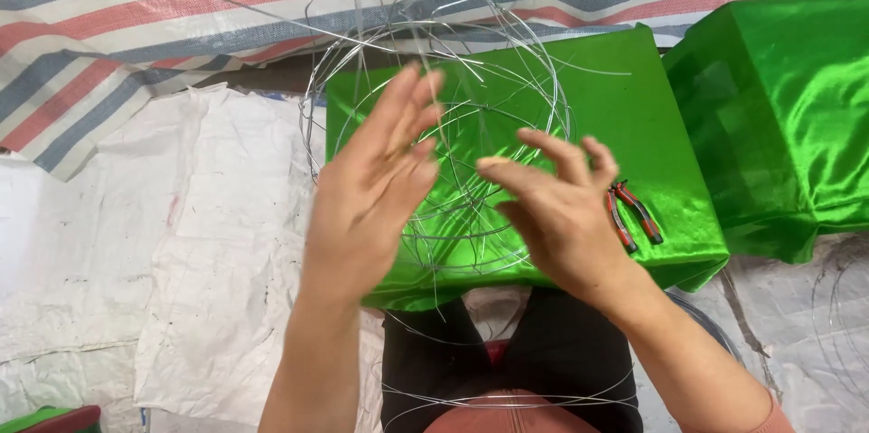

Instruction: Assembling a wire frame structure by cutting and bending metal wires using pliers.

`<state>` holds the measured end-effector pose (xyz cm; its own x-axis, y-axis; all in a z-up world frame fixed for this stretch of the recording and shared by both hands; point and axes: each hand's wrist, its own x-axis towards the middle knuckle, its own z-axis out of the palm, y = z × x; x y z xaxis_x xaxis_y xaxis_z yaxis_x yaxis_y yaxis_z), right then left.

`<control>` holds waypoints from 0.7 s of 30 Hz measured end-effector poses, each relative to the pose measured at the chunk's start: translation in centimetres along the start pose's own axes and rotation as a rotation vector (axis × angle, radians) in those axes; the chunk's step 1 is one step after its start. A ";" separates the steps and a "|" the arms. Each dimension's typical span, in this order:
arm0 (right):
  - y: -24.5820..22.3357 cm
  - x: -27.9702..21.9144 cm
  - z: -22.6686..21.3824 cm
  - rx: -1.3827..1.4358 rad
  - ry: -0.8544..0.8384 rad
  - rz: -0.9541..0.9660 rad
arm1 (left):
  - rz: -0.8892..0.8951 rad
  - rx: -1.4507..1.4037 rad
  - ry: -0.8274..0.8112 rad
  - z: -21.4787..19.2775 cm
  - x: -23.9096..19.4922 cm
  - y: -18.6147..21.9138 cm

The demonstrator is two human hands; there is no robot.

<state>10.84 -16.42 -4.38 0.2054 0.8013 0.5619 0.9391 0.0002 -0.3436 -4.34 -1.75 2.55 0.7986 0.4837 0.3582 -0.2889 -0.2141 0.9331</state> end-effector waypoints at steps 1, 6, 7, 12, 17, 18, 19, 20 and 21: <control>0.3 -0.2 -0.8 0.039 0.061 0.065 | -0.010 0.049 0.088 -0.3 -1.5 0.5; 5.2 1.1 -2.1 0.178 0.287 0.183 | 0.051 0.206 0.522 -1.3 -7.5 -3.6; 6.4 2.2 -2.3 0.172 0.252 0.214 | -0.002 0.255 0.599 -1.5 -8.0 -5.0; 10.9 7.0 -1.7 0.406 0.126 0.310 | -0.211 0.367 0.693 -1.7 -8.9 -8.3; 11.6 8.6 -0.3 0.452 -0.139 0.607 | -0.235 0.220 0.618 -2.2 -8.7 -9.7; 11.7 8.9 -0.4 0.452 -0.136 0.608 | -0.233 0.221 0.615 -2.4 -8.5 -10.0; 11.7 9.2 -0.5 0.509 -0.217 0.680 | -0.245 0.144 0.612 -2.7 -8.3 -10.2; 11.7 9.3 -0.6 0.565 -0.302 0.754 | -0.260 0.065 0.608 -2.8 -8.3 -10.4; 11.6 9.3 -1.0 0.565 -0.301 0.757 | -0.262 0.064 0.606 -2.8 -7.9 -10.4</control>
<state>23.89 -9.59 -2.40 0.5448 0.8266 -0.1415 0.3041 -0.3520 -0.8852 -9.11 -0.91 -9.91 0.3947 0.9142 0.0913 -0.0785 -0.0655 0.9948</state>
